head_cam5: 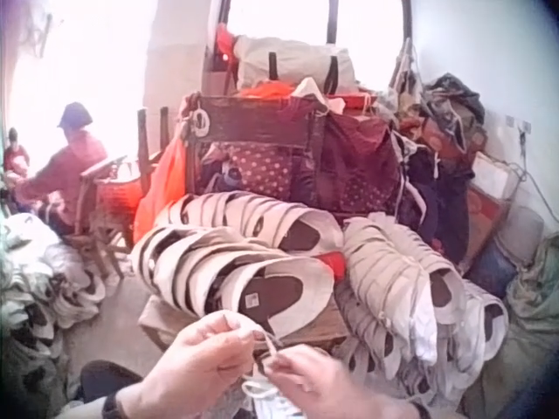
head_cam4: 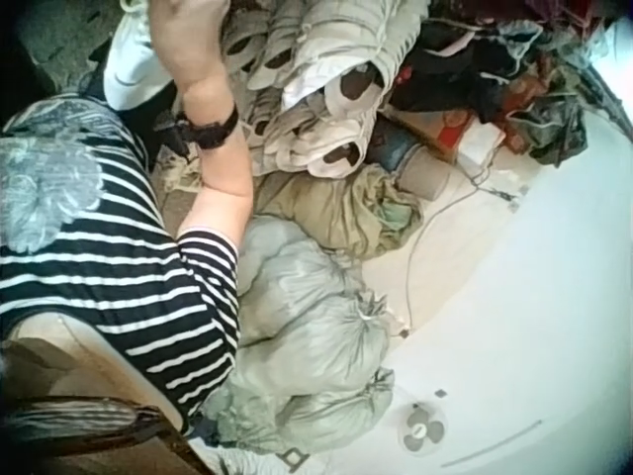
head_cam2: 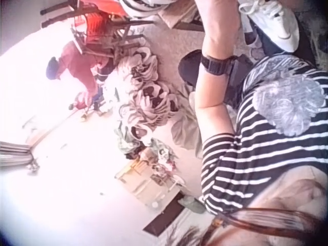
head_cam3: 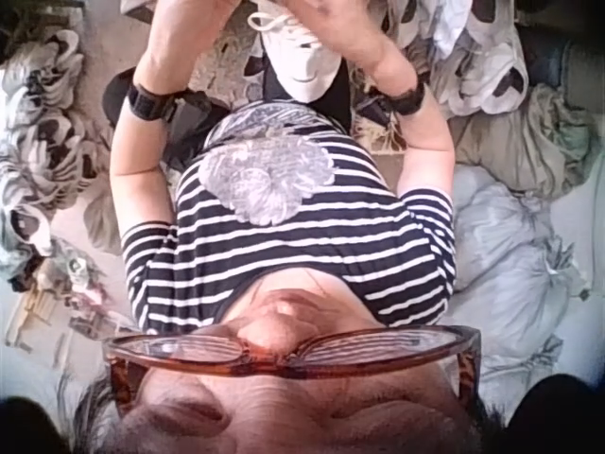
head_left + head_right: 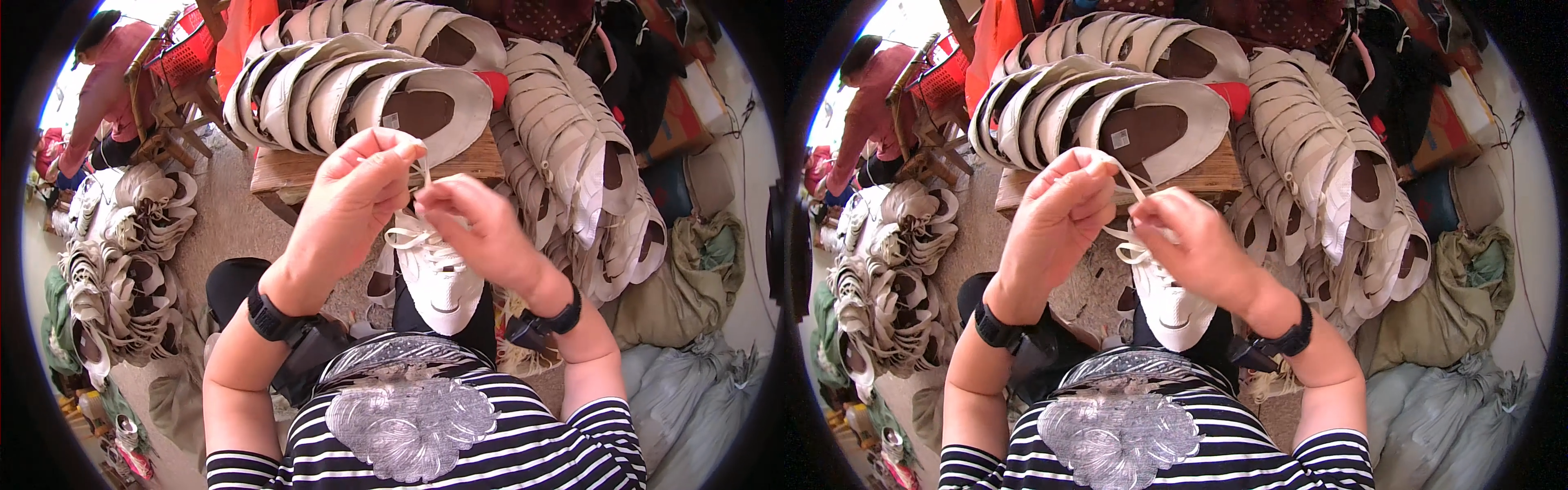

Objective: Insert laces into the eyelets of shoe uppers.

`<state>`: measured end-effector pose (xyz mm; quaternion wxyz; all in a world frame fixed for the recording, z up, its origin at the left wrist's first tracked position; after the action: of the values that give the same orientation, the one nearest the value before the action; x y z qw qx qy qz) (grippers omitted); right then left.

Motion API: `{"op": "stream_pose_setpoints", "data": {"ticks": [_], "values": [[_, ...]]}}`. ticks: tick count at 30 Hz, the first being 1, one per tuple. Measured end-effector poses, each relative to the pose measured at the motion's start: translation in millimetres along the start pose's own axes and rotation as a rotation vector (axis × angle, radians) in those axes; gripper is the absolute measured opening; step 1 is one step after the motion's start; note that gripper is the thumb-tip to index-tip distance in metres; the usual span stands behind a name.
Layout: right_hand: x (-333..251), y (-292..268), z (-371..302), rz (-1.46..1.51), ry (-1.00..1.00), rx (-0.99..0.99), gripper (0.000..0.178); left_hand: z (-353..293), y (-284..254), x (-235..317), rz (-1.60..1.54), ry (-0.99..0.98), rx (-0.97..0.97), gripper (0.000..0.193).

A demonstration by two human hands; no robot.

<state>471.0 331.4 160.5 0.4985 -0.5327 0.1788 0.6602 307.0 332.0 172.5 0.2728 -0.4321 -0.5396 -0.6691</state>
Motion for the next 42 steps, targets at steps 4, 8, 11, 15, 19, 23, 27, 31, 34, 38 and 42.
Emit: {"op": "stream_pose_setpoints", "data": {"ticks": [4,8,11,15,19,23,27,31,34,38,42], "values": [[15.3,19.6,-1.6,0.126,0.051,-0.051,0.016,-7.8,-0.3,-8.6,0.023,-0.069,0.093,0.012],[24.0,-6.1,-10.9,0.598,0.404,-0.059,0.021,-10.5,-15.9,-11.1,-0.218,0.081,0.176,0.014],[45.8,-40.3,-20.8,0.811,0.405,0.266,0.024,-19.9,-60.8,-35.0,-0.403,0.068,0.011,0.017],[72.8,-86.8,-46.6,0.816,0.465,0.57,0.024,-38.1,-118.5,-62.3,-0.141,0.035,0.378,0.013],[84.9,-93.1,-70.4,0.695,0.575,0.57,0.024,-47.7,-152.2,-72.3,0.146,0.044,0.611,0.014],[86.2,-90.8,-81.6,0.602,0.691,0.453,0.023,-48.3,-158.3,-85.9,0.594,0.001,0.53,0.017],[83.7,-74.5,-75.9,0.183,0.542,0.191,0.021,-34.5,-108.9,-93.3,0.701,0.084,0.324,0.008],[80.1,-60.6,-72.0,0.202,0.602,0.135,0.02,-31.6,-76.0,-99.6,0.711,-0.048,0.256,0.011],[85.6,-59.2,-73.2,0.253,0.651,0.146,0.021,-29.1,-70.3,-109.3,0.697,-0.084,0.216,0.014],[95.8,-66.2,-73.2,0.085,0.652,0.089,0.021,-26.3,-64.0,-115.8,0.694,-0.084,0.198,0.013],[92.6,-66.5,-63.1,0.008,0.632,0.04,0.021,-24.2,-61.1,-116.6,0.685,-0.075,0.236,0.014]]}}
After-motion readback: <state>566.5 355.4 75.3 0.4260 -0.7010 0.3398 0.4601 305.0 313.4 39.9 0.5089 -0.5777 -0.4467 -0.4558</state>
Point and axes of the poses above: each hand's wrist, its own z-axis towards the middle knuckle, its own y-axis out of the palm, x = y × z, the point moved 4 cm from there along z, towards the middle knuckle, and after that the axes turned 14 degrees about z, right-handed, at the moved point
